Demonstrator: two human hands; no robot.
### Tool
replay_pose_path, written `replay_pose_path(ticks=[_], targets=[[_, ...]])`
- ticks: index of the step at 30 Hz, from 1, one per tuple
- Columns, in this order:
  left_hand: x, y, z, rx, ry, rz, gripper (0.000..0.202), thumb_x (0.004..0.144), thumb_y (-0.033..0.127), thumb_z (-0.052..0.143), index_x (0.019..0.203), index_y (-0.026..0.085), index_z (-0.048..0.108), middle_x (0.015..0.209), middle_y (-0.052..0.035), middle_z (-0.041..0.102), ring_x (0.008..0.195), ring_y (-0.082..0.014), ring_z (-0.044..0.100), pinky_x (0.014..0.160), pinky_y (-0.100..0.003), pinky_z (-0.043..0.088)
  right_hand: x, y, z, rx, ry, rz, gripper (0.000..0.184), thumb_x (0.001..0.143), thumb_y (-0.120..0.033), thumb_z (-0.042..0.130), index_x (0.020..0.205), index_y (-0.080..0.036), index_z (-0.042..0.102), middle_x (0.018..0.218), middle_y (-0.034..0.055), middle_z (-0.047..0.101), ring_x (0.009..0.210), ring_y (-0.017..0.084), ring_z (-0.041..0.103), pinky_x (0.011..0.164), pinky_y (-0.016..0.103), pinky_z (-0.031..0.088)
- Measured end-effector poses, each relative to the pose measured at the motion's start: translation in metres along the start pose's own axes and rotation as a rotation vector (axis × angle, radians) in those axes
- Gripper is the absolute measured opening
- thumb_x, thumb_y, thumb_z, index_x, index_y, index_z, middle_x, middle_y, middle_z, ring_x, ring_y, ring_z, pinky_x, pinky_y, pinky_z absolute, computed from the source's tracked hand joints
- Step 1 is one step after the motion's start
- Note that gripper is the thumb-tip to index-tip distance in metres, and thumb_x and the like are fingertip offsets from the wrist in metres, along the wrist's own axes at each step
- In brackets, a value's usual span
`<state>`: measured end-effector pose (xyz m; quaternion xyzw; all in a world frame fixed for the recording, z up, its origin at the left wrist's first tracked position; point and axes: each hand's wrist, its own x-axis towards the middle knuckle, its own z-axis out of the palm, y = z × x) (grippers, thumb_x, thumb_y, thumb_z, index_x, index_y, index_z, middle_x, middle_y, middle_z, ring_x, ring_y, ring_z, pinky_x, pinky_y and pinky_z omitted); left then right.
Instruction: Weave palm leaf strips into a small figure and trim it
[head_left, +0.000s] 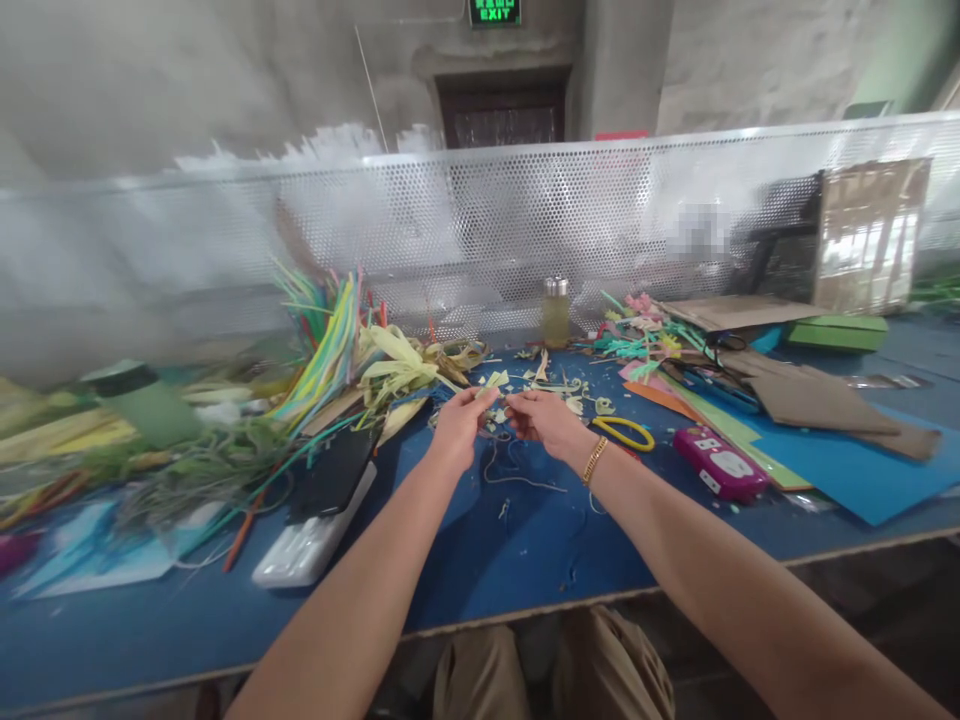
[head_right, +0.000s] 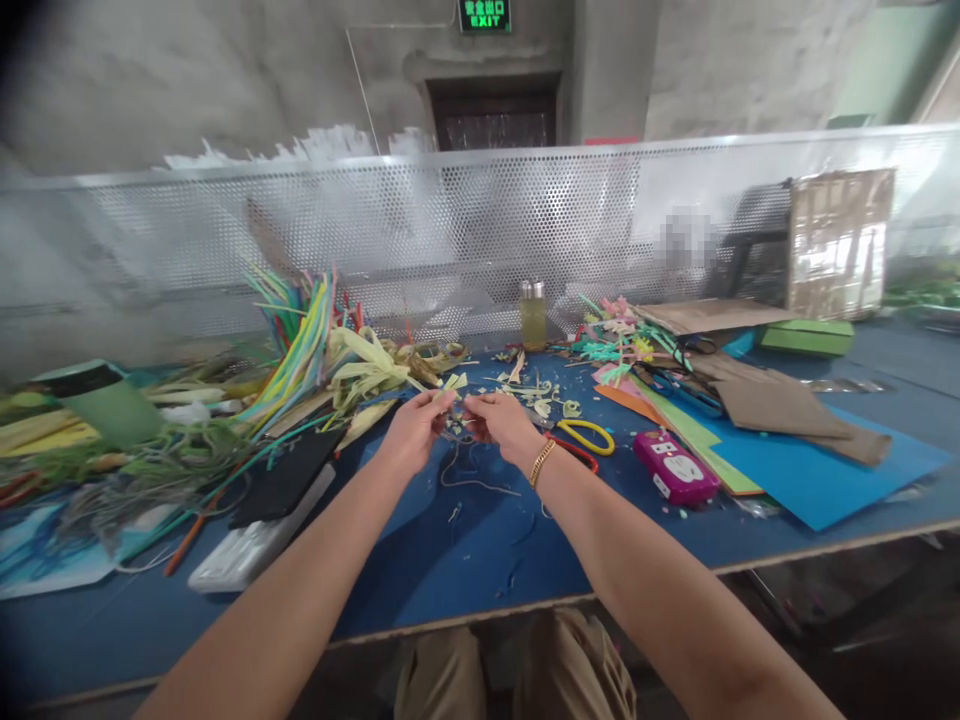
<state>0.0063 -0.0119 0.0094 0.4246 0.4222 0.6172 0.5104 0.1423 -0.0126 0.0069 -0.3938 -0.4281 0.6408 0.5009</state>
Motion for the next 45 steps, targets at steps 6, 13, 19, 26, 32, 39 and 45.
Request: replay_pose_path(ticks=[6,13,19,26,32,39,45], targets=[[0.002,0.003,0.0,-0.091,0.089,-0.077,0.04,0.062,0.052,0.077,0.08,0.018,0.067,0.08,-0.0023,0.065,0.065,-0.0114,0.056,0.056,-0.023,0.039,0.0,-0.01,-0.002,0.166,0.045,-0.027,0.009,0.082,-0.014,0.062,0.074,-0.016,0.063,0.065,-0.0005,0.066,0.055,0.009,0.059,0.058,0.023,0.052],[-0.004,-0.011,0.006,0.057,-0.005,-0.1,0.038,0.052,0.035,0.085,0.081,0.017,0.069,0.064,0.002,0.06,0.053,-0.0077,0.048,0.051,-0.022,0.032,-0.003,-0.017,-0.001,0.386,0.129,-0.088,0.014,0.075,-0.006,0.064,0.073,-0.018,0.059,0.068,-0.0016,0.067,0.061,0.01,0.062,0.065,0.025,0.053],[-0.01,-0.009,0.01,0.153,-0.035,0.053,0.037,0.056,0.04,0.082,0.084,0.018,0.073,0.063,0.0022,0.061,0.049,-0.0067,0.038,0.05,-0.024,0.028,-0.001,-0.012,0.0,0.395,0.135,-0.169,0.022,0.061,-0.01,0.074,0.071,-0.019,0.057,0.064,-0.0038,0.064,0.063,0.01,0.061,0.067,0.025,0.052],[-0.013,-0.003,0.013,0.114,-0.015,0.062,0.041,0.05,0.032,0.085,0.086,0.018,0.072,0.073,-0.0002,0.064,0.058,-0.0087,0.048,0.056,-0.024,0.035,0.006,-0.004,-0.001,0.344,0.22,-0.272,0.025,0.052,-0.015,0.078,0.069,-0.018,0.059,0.064,-0.0058,0.061,0.06,0.007,0.056,0.063,0.023,0.046],[-0.013,0.001,0.013,-0.008,0.048,-0.032,0.037,0.058,0.043,0.078,0.084,0.018,0.071,0.084,-0.0031,0.067,0.066,-0.0109,0.054,0.055,-0.022,0.035,0.007,-0.004,0.0,0.327,0.248,-0.31,0.024,0.051,-0.016,0.077,0.068,-0.018,0.06,0.062,-0.0063,0.059,0.057,0.006,0.052,0.059,0.022,0.043],[-0.014,0.002,0.011,0.02,0.001,-0.078,0.039,0.062,0.047,0.076,0.086,0.016,0.074,0.085,-0.0054,0.068,0.066,-0.0117,0.056,0.053,-0.022,0.035,0.006,-0.002,0.002,0.269,0.267,-0.319,0.023,0.053,-0.018,0.076,0.068,-0.019,0.059,0.061,-0.0065,0.058,0.054,0.006,0.049,0.057,0.022,0.042],[-0.013,-0.001,0.011,-0.036,-0.018,-0.126,0.038,0.065,0.05,0.074,0.086,0.017,0.074,0.087,-0.0057,0.067,0.063,-0.0097,0.053,0.051,-0.021,0.034,0.003,-0.003,0.004,0.279,0.25,-0.31,0.023,0.052,-0.017,0.076,0.068,-0.018,0.059,0.058,-0.0069,0.057,0.053,0.006,0.049,0.057,0.023,0.042]])
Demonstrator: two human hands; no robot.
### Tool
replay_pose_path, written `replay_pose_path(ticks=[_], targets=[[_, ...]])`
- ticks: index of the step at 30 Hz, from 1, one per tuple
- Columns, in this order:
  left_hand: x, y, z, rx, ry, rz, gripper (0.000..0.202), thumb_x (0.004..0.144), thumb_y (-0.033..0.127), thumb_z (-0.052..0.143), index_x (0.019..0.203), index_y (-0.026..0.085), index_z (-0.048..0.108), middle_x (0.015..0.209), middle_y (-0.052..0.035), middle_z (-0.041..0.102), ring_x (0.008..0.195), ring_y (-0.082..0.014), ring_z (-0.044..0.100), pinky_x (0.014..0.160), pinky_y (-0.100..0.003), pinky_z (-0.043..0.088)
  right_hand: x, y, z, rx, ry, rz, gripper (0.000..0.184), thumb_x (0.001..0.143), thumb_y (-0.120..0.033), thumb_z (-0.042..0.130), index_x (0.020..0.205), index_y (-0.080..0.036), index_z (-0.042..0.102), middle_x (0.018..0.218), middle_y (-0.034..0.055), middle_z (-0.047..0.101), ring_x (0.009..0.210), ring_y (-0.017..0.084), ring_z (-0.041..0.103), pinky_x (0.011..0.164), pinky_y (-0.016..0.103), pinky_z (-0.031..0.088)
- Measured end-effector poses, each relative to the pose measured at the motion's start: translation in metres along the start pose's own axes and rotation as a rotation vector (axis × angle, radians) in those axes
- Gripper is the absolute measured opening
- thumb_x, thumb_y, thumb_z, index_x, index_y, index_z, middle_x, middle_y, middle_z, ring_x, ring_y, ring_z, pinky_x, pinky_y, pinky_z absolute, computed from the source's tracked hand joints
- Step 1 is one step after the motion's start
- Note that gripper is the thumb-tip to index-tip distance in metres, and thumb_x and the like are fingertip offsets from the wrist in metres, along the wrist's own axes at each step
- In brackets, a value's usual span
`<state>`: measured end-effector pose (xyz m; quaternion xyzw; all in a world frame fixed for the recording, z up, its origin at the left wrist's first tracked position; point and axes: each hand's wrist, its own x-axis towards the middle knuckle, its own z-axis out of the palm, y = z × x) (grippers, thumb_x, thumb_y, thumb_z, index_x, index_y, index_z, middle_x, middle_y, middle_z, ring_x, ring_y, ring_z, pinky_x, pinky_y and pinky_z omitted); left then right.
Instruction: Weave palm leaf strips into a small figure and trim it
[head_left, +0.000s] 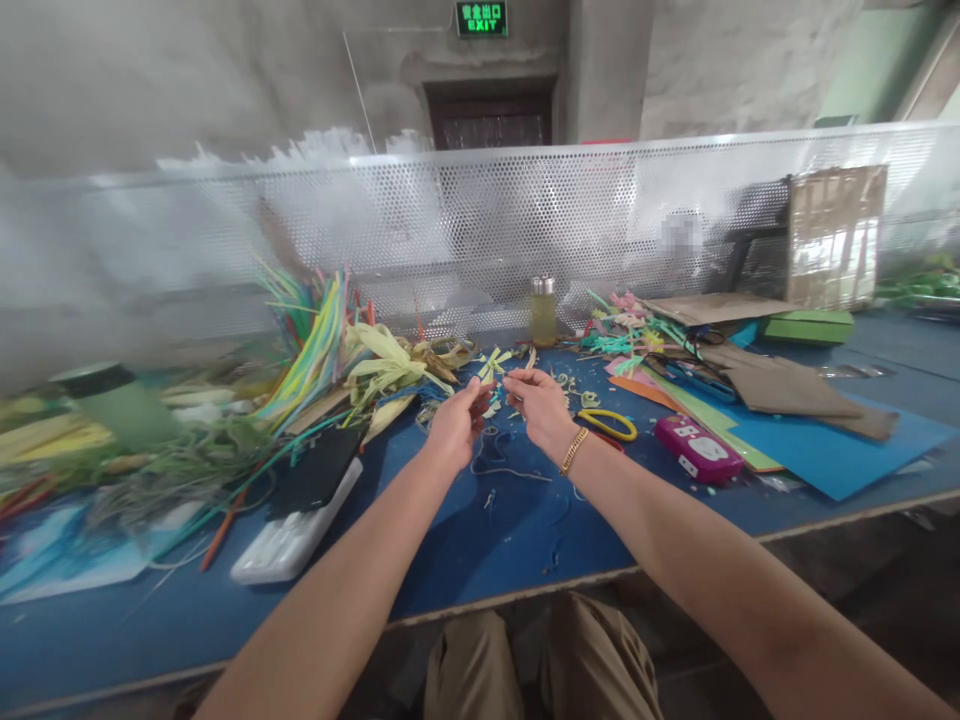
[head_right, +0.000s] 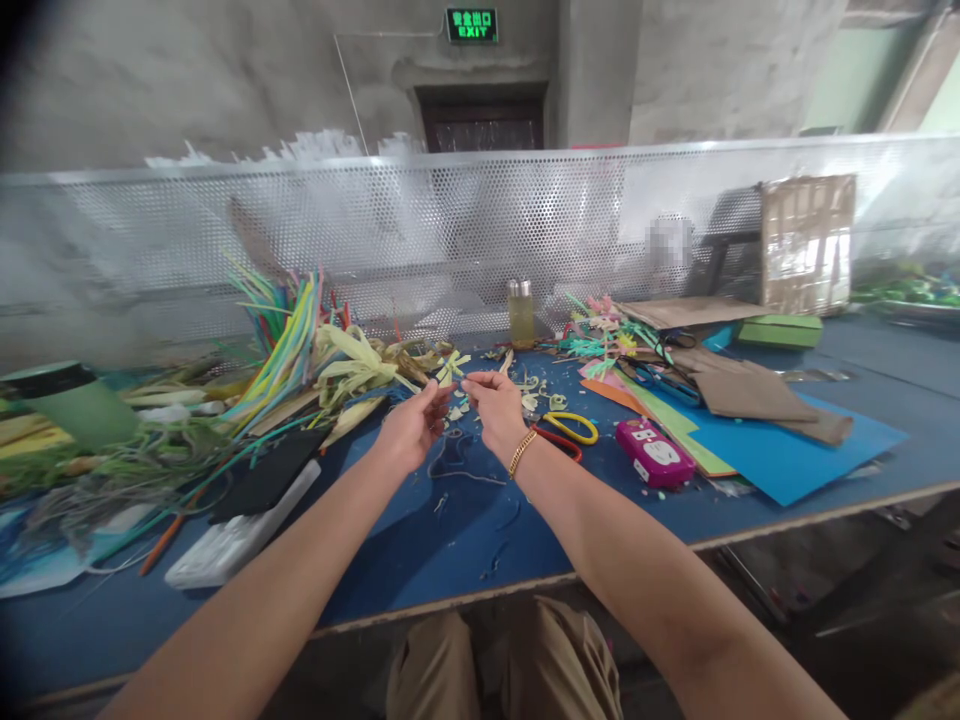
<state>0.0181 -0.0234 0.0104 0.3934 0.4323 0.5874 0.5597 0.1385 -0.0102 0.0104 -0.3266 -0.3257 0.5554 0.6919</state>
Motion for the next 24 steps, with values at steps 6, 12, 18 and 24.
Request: replay_pose_path(ticks=[6,12,18,24], targets=[[0.0002,0.0007,0.0014,-0.005,0.0,0.011,0.038,0.061,0.046,0.078,0.085,0.018,0.073,0.081,-0.0043,0.065,0.061,-0.0092,0.052,0.05,-0.021,0.034,-0.0009,0.0003,0.0009,-0.001,0.009,-0.003,0.022,0.054,-0.017,0.076,0.067,-0.019,0.059,0.057,-0.0068,0.057,0.053,0.007,0.049,0.056,0.023,0.042],[0.0025,-0.0022,0.0012,0.065,0.047,0.117,0.039,0.053,0.045,0.082,0.076,0.016,0.069,0.067,0.0,0.059,0.058,-0.0092,0.048,0.049,-0.022,0.029,-0.0023,0.0006,0.0016,0.005,-0.007,0.024,0.019,0.055,-0.014,0.076,0.066,-0.018,0.061,0.061,-0.0056,0.06,0.057,0.007,0.053,0.06,0.023,0.046],[0.0041,-0.002,-0.0004,0.081,0.126,0.187,0.038,0.062,0.051,0.076,0.078,0.016,0.069,0.073,-0.0015,0.062,0.064,-0.0112,0.052,0.054,-0.023,0.034,-0.007,-0.0023,0.0041,0.028,-0.034,0.139,0.015,0.061,-0.012,0.071,0.071,-0.018,0.062,0.064,-0.0026,0.064,0.063,0.011,0.06,0.064,0.025,0.051],[-0.0042,-0.0005,0.0072,-0.09,-0.008,0.025,0.035,0.06,0.035,0.081,0.089,0.02,0.07,0.086,-0.002,0.066,0.072,-0.0117,0.057,0.057,-0.021,0.038,-0.0072,-0.0022,0.0033,0.108,-0.06,0.105,0.018,0.062,-0.009,0.072,0.069,-0.018,0.059,0.062,-0.0042,0.063,0.06,0.009,0.061,0.067,0.025,0.052]])
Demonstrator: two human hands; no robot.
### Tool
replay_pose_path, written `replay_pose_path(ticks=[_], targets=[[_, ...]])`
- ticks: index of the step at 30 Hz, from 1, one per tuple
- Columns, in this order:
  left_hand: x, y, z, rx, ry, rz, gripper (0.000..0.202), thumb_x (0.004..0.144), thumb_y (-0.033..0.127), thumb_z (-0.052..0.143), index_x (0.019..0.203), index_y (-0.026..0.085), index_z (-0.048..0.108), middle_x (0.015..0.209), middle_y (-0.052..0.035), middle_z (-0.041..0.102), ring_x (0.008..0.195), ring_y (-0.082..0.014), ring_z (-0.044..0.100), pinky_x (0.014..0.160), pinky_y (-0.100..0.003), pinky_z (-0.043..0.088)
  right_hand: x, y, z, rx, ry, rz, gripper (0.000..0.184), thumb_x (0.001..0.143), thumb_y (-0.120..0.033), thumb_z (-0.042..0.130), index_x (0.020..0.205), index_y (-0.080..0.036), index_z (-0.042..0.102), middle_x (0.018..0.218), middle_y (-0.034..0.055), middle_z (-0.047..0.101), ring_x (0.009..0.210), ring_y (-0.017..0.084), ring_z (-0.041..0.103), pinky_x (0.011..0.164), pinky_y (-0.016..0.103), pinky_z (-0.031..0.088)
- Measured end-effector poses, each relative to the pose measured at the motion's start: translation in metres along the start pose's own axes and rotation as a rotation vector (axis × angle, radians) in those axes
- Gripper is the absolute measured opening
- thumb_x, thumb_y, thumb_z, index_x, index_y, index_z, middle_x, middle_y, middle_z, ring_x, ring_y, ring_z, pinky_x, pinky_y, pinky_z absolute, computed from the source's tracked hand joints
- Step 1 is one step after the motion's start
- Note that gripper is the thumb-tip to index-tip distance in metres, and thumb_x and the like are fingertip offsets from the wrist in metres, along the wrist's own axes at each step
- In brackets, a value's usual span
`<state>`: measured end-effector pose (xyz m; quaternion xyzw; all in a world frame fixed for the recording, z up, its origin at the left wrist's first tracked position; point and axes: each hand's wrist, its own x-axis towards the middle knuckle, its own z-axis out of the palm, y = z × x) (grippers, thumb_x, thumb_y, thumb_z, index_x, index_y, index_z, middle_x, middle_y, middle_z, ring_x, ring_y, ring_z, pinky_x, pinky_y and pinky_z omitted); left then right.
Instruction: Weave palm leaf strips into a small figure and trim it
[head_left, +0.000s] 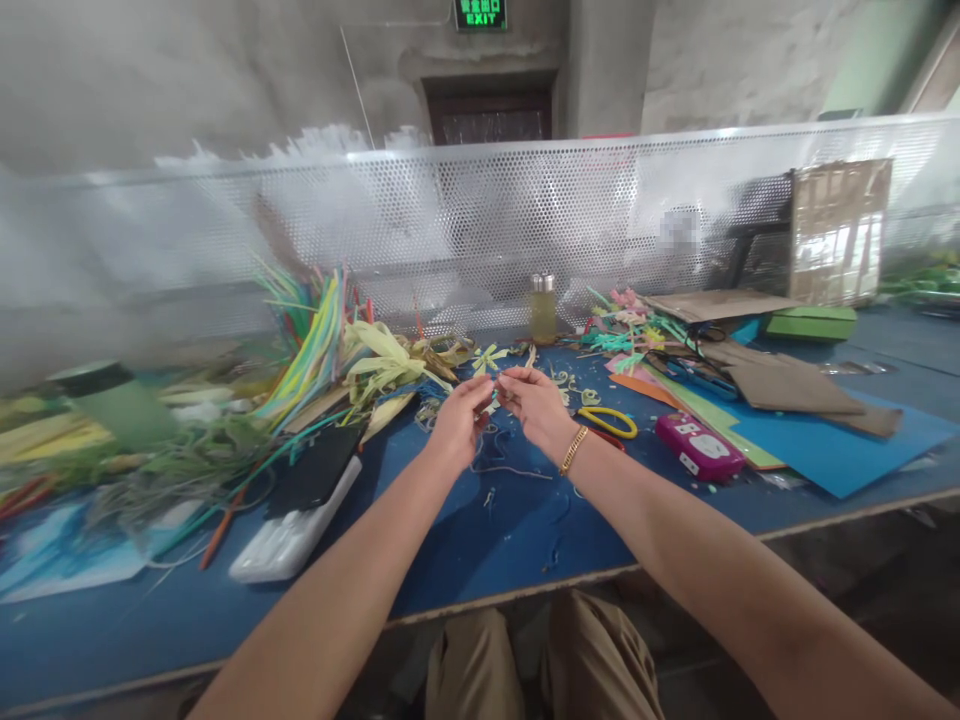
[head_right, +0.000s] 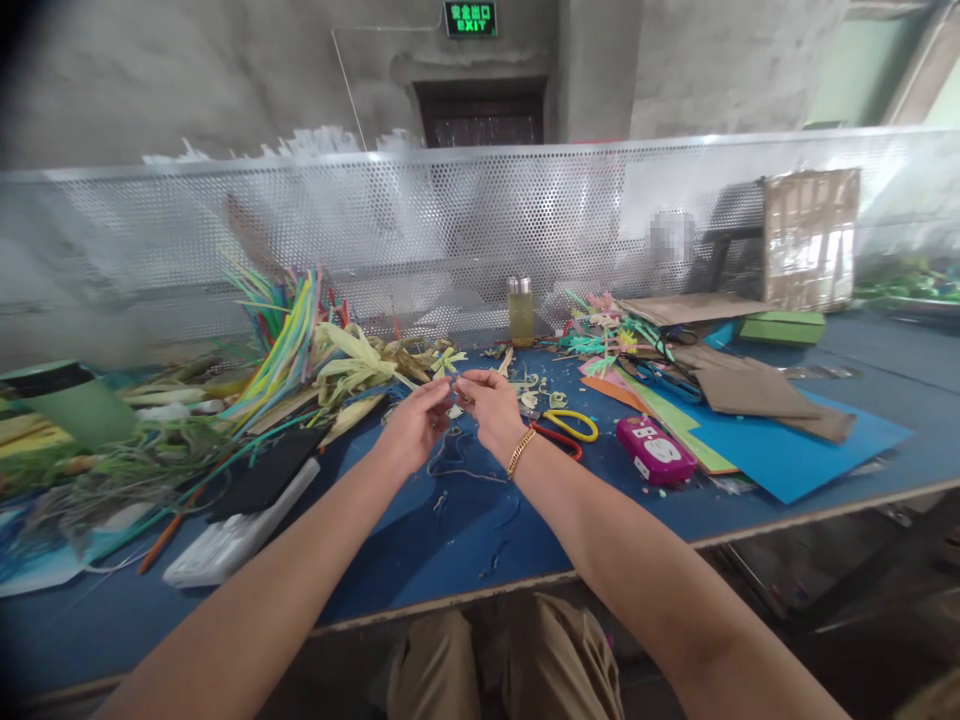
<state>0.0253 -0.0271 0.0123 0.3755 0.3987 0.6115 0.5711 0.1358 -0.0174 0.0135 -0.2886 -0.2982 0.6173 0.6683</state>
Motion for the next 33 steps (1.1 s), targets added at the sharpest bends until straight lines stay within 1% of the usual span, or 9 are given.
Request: replay_pose_path(ticks=[3,8,14,16,21,24,26,28,33], targets=[[0.001,-0.002,0.0,-0.028,-0.062,-0.017,0.034,0.055,0.026,0.084,0.085,0.02,0.07,0.079,-0.0003,0.065,0.066,-0.0095,0.054,0.054,-0.021,0.036,-0.001,0.002,0.0,-0.016,-0.053,0.032,0.016,0.063,-0.008,0.072,0.069,-0.017,0.06,0.063,-0.0036,0.065,0.06,0.009,0.061,0.068,0.026,0.053],[0.009,-0.003,-0.008,-0.074,-0.024,0.021,0.028,0.054,0.025,0.084,0.077,0.017,0.068,0.068,0.0017,0.062,0.057,-0.0069,0.051,0.051,-0.02,0.033,-0.007,0.001,0.002,-0.114,-0.132,0.138,0.015,0.068,-0.007,0.071,0.073,-0.018,0.061,0.066,-0.0021,0.067,0.063,0.01,0.063,0.068,0.027,0.053],[0.014,0.002,-0.013,-0.096,-0.029,-0.019,0.021,0.057,0.022,0.081,0.072,0.014,0.069,0.063,0.0003,0.061,0.054,-0.0065,0.05,0.049,-0.019,0.034,-0.002,0.003,-0.006,-0.36,-0.246,0.217,0.011,0.072,-0.019,0.072,0.078,-0.018,0.063,0.066,-0.0015,0.065,0.062,0.011,0.06,0.063,0.027,0.051],[0.014,0.002,-0.014,-0.078,-0.031,-0.022,0.02,0.058,0.022,0.08,0.072,0.013,0.069,0.062,-0.0003,0.06,0.053,-0.0066,0.049,0.049,-0.019,0.033,0.001,0.006,-0.009,-0.532,-0.248,0.069,0.009,0.072,-0.022,0.071,0.074,-0.017,0.064,0.064,-0.0024,0.063,0.058,0.01,0.056,0.06,0.025,0.047],[0.017,-0.001,-0.016,-0.045,0.007,0.063,0.02,0.054,0.02,0.082,0.066,0.012,0.068,0.06,0.0009,0.057,0.053,-0.005,0.047,0.048,-0.017,0.031,-0.002,0.004,-0.01,-1.171,-0.171,-0.576,0.009,0.073,-0.021,0.065,0.065,-0.018,0.063,0.069,0.0,0.065,0.064,0.012,0.054,0.063,0.025,0.038],[0.021,-0.006,-0.019,-0.037,0.009,0.065,0.022,0.055,0.022,0.082,0.069,0.012,0.069,0.063,0.0008,0.059,0.055,-0.0053,0.048,0.05,-0.017,0.031,-0.007,0.004,-0.008,-1.395,-0.145,-0.789,0.012,0.075,-0.018,0.061,0.062,-0.018,0.061,0.069,0.0012,0.064,0.068,0.014,0.053,0.064,0.026,0.034],[0.025,-0.008,-0.021,-0.007,0.008,0.056,0.024,0.056,0.025,0.082,0.072,0.013,0.069,0.06,0.0016,0.057,0.053,-0.0053,0.046,0.05,-0.018,0.032,-0.006,0.004,-0.008,-1.423,-0.176,-0.761,0.014,0.075,-0.022,0.061,0.062,-0.018,0.06,0.066,0.0005,0.063,0.065,0.013,0.051,0.061,0.025,0.032],[0.029,-0.01,-0.025,0.018,-0.019,0.062,0.026,0.057,0.028,0.082,0.073,0.013,0.069,0.059,0.0022,0.056,0.051,-0.0053,0.044,0.049,-0.019,0.03,0.0,0.005,-0.013,-1.359,-0.197,-0.618,0.021,0.077,-0.032,0.062,0.061,-0.018,0.061,0.062,-0.0008,0.06,0.059,0.012,0.048,0.057,0.025,0.03],[0.035,-0.013,-0.031,0.157,-0.073,0.124,0.032,0.059,0.038,0.081,0.078,0.014,0.07,0.055,0.0038,0.052,0.046,-0.0055,0.038,0.047,-0.022,0.027,0.015,0.006,-0.026,-0.947,-0.134,-0.276,0.032,0.075,-0.046,0.061,0.071,-0.016,0.069,0.067,0.0005,0.064,0.06,0.011,0.05,0.058,0.023,0.034]])
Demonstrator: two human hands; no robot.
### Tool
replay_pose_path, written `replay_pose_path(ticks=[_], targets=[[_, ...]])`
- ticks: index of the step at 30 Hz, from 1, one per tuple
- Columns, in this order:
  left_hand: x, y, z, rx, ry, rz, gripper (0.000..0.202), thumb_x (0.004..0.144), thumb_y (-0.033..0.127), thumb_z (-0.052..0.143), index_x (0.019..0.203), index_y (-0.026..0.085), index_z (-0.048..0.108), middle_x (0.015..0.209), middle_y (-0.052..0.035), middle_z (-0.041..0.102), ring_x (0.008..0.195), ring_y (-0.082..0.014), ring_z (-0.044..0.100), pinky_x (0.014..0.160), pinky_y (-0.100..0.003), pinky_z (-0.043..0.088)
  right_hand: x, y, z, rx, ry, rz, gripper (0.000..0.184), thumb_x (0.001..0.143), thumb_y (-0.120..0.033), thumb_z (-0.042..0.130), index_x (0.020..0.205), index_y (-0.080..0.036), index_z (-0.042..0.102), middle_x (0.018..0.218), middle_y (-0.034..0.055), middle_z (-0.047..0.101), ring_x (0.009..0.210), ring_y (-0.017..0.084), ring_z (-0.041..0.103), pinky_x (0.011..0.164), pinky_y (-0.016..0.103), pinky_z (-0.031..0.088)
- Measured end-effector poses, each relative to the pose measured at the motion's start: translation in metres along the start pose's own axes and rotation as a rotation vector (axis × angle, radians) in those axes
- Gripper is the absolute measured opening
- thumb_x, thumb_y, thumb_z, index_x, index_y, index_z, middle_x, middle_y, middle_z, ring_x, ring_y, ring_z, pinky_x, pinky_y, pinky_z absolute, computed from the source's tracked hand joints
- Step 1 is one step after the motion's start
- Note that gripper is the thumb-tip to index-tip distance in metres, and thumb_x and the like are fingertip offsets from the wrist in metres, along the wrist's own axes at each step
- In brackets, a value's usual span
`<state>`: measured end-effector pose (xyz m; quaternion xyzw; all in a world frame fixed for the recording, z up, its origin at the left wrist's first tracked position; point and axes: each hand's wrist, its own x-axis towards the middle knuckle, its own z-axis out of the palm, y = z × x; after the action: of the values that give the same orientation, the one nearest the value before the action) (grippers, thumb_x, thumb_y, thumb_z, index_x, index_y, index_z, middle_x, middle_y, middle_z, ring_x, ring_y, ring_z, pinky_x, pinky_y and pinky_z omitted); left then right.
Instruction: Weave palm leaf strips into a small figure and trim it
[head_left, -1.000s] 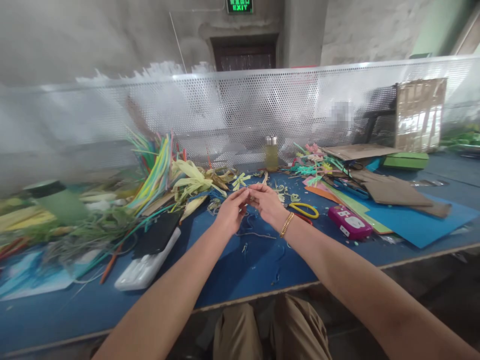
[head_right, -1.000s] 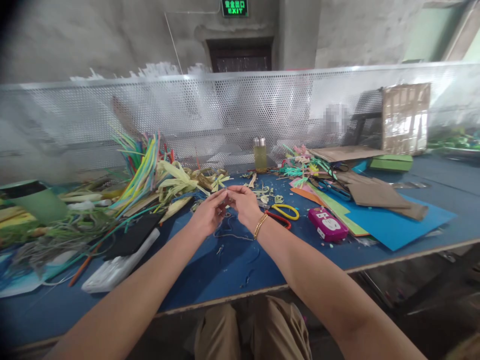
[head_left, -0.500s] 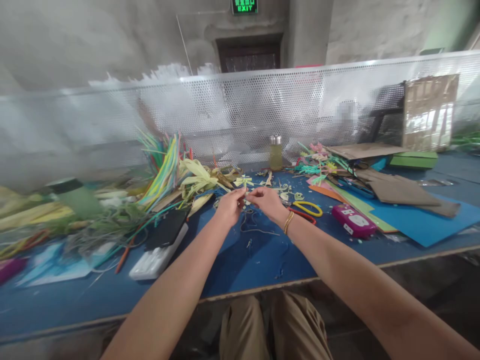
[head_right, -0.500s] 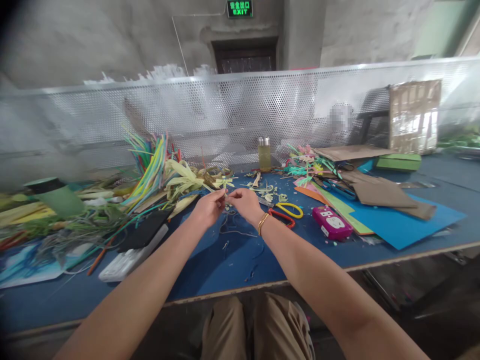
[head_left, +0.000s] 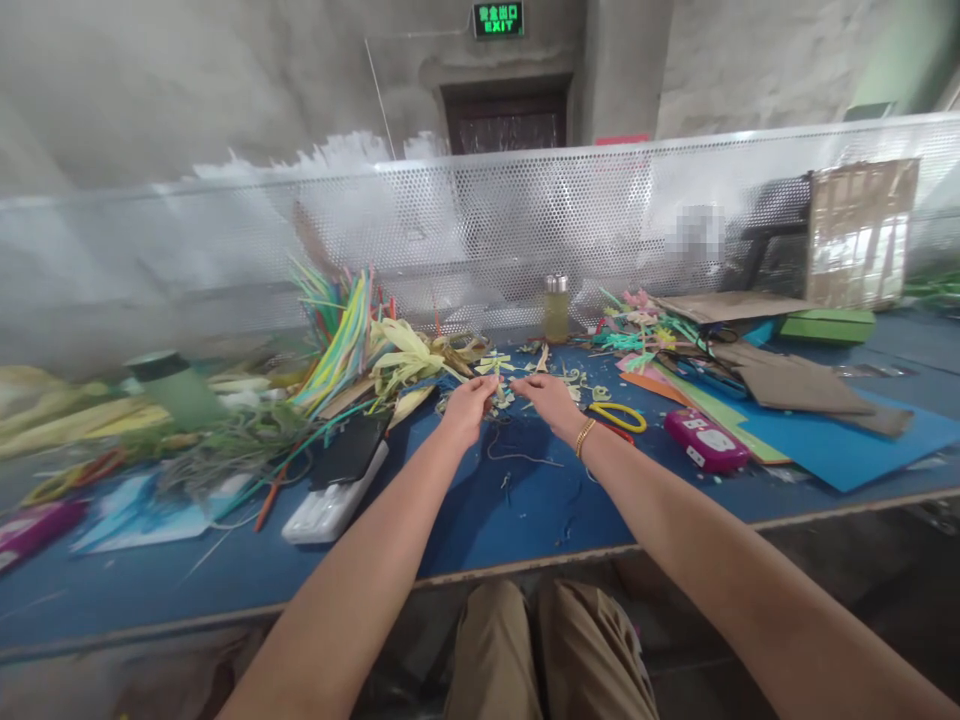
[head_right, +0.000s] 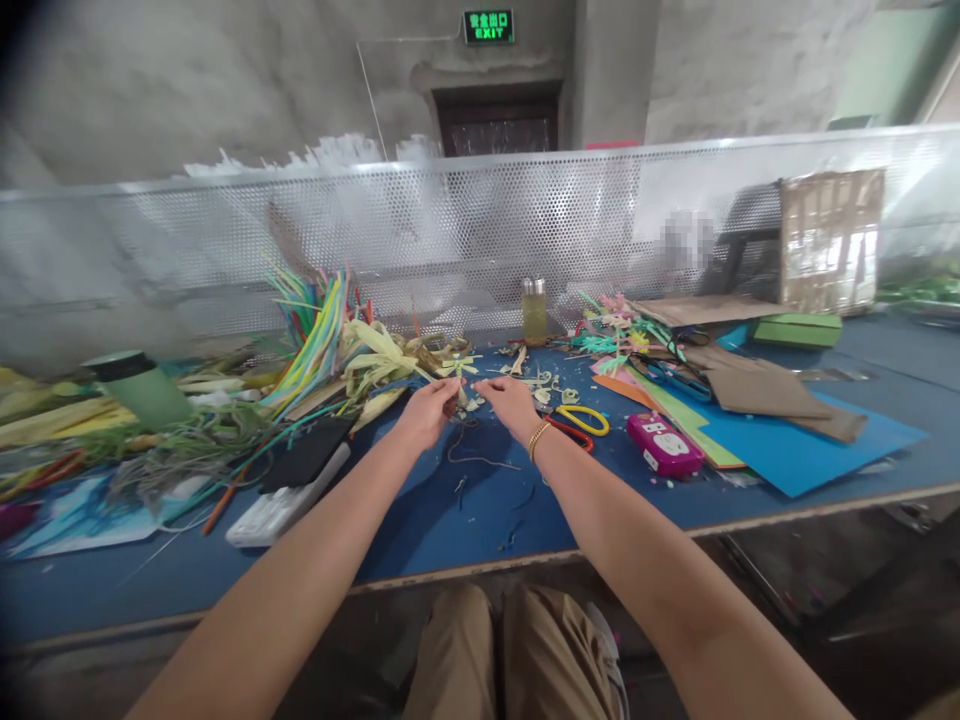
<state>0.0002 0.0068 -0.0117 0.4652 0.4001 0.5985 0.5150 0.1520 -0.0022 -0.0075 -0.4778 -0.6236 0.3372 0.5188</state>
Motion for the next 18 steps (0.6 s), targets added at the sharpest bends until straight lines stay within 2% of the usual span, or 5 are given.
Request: replay_pose_path(ticks=[3,6,11,18], targets=[[-0.001,-0.003,0.001,0.047,-0.023,-0.002,0.034,0.06,0.04,0.08,0.079,0.014,0.071,0.057,0.0031,0.054,0.046,-0.0055,0.038,0.047,-0.022,0.027,0.0,0.002,0.003,0.191,-0.07,0.087,0.034,0.063,-0.047,0.071,0.073,-0.014,0.071,0.066,0.0002,0.065,0.059,0.01,0.049,0.058,0.023,0.035],[-0.002,-0.004,0.003,0.075,-0.031,-0.016,0.035,0.059,0.041,0.081,0.08,0.015,0.071,0.058,0.0026,0.055,0.046,-0.0056,0.038,0.046,-0.022,0.026,-0.002,0.001,0.008,0.273,-0.082,0.093,0.035,0.056,-0.044,0.075,0.072,-0.013,0.07,0.062,-0.0011,0.063,0.057,0.009,0.048,0.059,0.024,0.037],[-0.002,-0.001,0.0,0.056,-0.045,-0.038,0.036,0.059,0.04,0.081,0.085,0.016,0.071,0.06,0.0011,0.058,0.048,-0.0073,0.043,0.045,-0.021,0.026,-0.001,0.002,0.008,0.252,-0.032,0.074,0.031,0.06,-0.041,0.072,0.073,-0.013,0.07,0.063,-0.0003,0.064,0.058,0.01,0.05,0.059,0.024,0.039],[-0.002,0.0,-0.004,0.158,-0.104,-0.07,0.032,0.059,0.036,0.081,0.079,0.015,0.069,0.059,0.0003,0.058,0.045,-0.0069,0.043,0.043,-0.02,0.026,0.008,0.014,0.005,0.139,-0.035,0.006,0.025,0.064,-0.04,0.07,0.07,-0.015,0.07,0.069,0.0016,0.069,0.063,0.012,0.056,0.063,0.024,0.042]])
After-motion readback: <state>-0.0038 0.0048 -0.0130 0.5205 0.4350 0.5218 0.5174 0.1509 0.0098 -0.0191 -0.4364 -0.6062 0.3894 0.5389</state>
